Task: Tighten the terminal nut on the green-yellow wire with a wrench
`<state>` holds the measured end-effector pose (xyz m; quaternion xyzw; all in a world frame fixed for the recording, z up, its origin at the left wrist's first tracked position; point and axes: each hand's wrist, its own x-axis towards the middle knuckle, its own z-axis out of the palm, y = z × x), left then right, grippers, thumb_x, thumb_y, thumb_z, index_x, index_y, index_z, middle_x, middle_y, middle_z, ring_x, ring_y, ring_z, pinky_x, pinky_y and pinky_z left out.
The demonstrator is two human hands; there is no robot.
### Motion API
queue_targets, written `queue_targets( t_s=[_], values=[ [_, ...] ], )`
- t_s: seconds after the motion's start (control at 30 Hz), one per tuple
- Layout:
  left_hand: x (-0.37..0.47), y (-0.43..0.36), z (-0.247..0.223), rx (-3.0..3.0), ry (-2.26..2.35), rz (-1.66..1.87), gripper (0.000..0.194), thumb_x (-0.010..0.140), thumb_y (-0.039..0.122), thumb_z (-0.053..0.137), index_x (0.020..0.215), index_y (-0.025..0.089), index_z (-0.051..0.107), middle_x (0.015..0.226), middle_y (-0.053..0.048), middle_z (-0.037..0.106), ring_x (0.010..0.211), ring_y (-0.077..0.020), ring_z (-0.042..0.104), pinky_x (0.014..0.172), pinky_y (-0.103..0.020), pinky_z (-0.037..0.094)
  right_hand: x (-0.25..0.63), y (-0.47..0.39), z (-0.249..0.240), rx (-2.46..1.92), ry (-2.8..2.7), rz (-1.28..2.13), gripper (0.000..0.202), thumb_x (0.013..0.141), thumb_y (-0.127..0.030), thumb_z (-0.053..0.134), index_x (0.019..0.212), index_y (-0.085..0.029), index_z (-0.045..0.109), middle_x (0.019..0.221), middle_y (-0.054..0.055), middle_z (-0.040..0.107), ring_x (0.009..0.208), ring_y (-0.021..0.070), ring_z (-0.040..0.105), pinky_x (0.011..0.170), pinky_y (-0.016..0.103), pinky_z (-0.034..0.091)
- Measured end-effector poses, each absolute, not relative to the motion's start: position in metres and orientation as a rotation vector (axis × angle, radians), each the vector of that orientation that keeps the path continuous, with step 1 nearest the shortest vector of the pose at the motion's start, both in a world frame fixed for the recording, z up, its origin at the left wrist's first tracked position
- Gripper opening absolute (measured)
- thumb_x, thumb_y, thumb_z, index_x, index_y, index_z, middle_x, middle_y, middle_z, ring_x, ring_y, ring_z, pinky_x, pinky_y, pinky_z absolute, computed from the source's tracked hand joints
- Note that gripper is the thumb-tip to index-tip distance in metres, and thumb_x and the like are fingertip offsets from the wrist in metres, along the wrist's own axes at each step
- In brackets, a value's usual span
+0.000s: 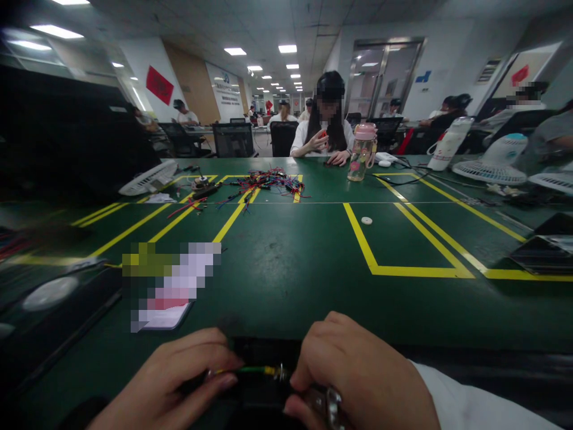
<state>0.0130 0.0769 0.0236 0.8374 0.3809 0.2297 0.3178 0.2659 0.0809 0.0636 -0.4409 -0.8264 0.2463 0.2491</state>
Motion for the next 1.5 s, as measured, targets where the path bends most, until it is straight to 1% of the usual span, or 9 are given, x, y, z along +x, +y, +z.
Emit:
queue_targets(
  t_s=[0.23, 0.37, 0.47, 0.63, 0.77, 0.97, 1.1, 1.23, 1.5],
  values=[
    [0.014, 0.071, 0.023, 2.229, 1.049, 0.699, 0.022, 0.089, 0.010, 0.051, 0.103, 0.026, 0.059, 0.092, 0.000, 0.063, 0.082, -0.0140, 0.061, 0.070, -0.021, 0.049, 0.280, 0.077, 0.066, -1.202, -2.312, 0.765, 0.016, 0.081, -0.016, 0.055, 0.070, -0.022, 0.046, 0.071, 0.000, 0.056, 0.062, 0.0151, 0.053, 0.053, 0.026, 0.041],
    [0.009, 0.060, 0.021, 2.256, 1.064, 0.911, 0.038, 0.084, 0.008, 0.049, 0.115, 0.029, 0.052, 0.100, 0.000, 0.064, 0.085, -0.0163, 0.063, 0.072, -0.022, 0.051, 0.279, 0.076, 0.072, -1.209, -2.383, 0.761, 0.014, 0.077, -0.011, 0.055, 0.072, -0.021, 0.048, 0.072, 0.000, 0.056, 0.064, 0.0155, 0.052, 0.055, 0.026, 0.041],
    [0.003, 0.056, 0.021, 2.275, 1.015, 0.862, 0.055, 0.074, 0.007, 0.058, 0.122, 0.031, 0.047, 0.110, -0.001, 0.062, 0.089, -0.0175, 0.063, 0.075, -0.021, 0.053, 0.274, 0.075, 0.071, -1.227, -2.425, 0.712, 0.016, 0.073, -0.007, 0.057, 0.072, -0.020, 0.048, 0.073, 0.001, 0.057, 0.067, 0.0168, 0.053, 0.057, 0.027, 0.042],
    [0.003, 0.055, 0.023, 2.238, 1.033, 0.766, 0.064, 0.067, 0.000, 0.060, 0.122, 0.031, 0.048, 0.118, -0.003, 0.059, 0.097, -0.0183, 0.061, 0.082, -0.022, 0.053, 0.275, 0.073, 0.068, -1.198, -2.468, 0.693, 0.014, 0.074, -0.008, 0.058, 0.075, -0.020, 0.050, 0.076, 0.002, 0.058, 0.068, 0.0163, 0.053, 0.060, 0.027, 0.042],
    [0.005, 0.054, 0.024, 2.168, 1.077, 0.724, 0.065, 0.067, 0.004, 0.063, 0.124, 0.029, 0.049, 0.122, -0.004, 0.057, 0.103, -0.0222, 0.059, 0.086, -0.027, 0.052, 0.275, 0.075, 0.068, -1.187, -2.436, 0.667, 0.012, 0.077, -0.011, 0.056, 0.072, -0.019, 0.048, 0.072, 0.002, 0.057, 0.064, 0.0157, 0.052, 0.056, 0.026, 0.041],
    [0.006, 0.049, 0.026, 2.103, 1.101, 0.597, 0.070, 0.063, 0.007, 0.073, 0.125, 0.030, 0.051, 0.121, -0.002, 0.057, 0.098, -0.0211, 0.059, 0.084, -0.024, 0.051, 0.269, 0.072, 0.069, -1.077, -2.485, 0.609, 0.017, 0.074, -0.009, 0.058, 0.068, -0.019, 0.046, 0.069, 0.004, 0.057, 0.062, 0.0157, 0.052, 0.055, 0.025, 0.043],
    [0.008, 0.050, 0.028, 2.087, 1.123, 0.674, 0.058, 0.066, 0.013, 0.076, 0.118, 0.029, 0.055, 0.112, -0.001, 0.061, 0.094, -0.0207, 0.060, 0.080, -0.024, 0.051, 0.267, 0.070, 0.068, -1.018, -2.494, 0.548, 0.018, 0.075, -0.009, 0.057, 0.067, -0.019, 0.044, 0.067, 0.004, 0.057, 0.062, 0.0153, 0.052, 0.054, 0.025, 0.042],
    [0.009, 0.054, 0.028, 2.100, 1.107, 0.762, 0.039, 0.080, 0.018, 0.065, 0.115, 0.031, 0.056, 0.099, 0.001, 0.062, 0.081, -0.0170, 0.060, 0.071, -0.022, 0.050, 0.268, 0.071, 0.065, -0.995, -2.483, 0.508, 0.019, 0.071, -0.006, 0.057, 0.066, -0.019, 0.044, 0.066, 0.003, 0.057, 0.061, 0.0148, 0.050, 0.053, 0.024, 0.041],
    [0.011, 0.061, 0.024, 2.150, 1.012, 0.875, 0.033, 0.088, 0.038, 0.058, 0.120, 0.031, 0.054, 0.100, 0.000, 0.064, 0.083, -0.0173, 0.062, 0.070, -0.021, 0.051, 0.267, 0.068, 0.067, -0.921, -2.486, 0.469, 0.018, 0.071, -0.006, 0.058, 0.065, -0.019, 0.047, 0.067, 0.002, 0.059, 0.062, 0.0124, 0.051, 0.054, 0.020, 0.040]
  ],
)
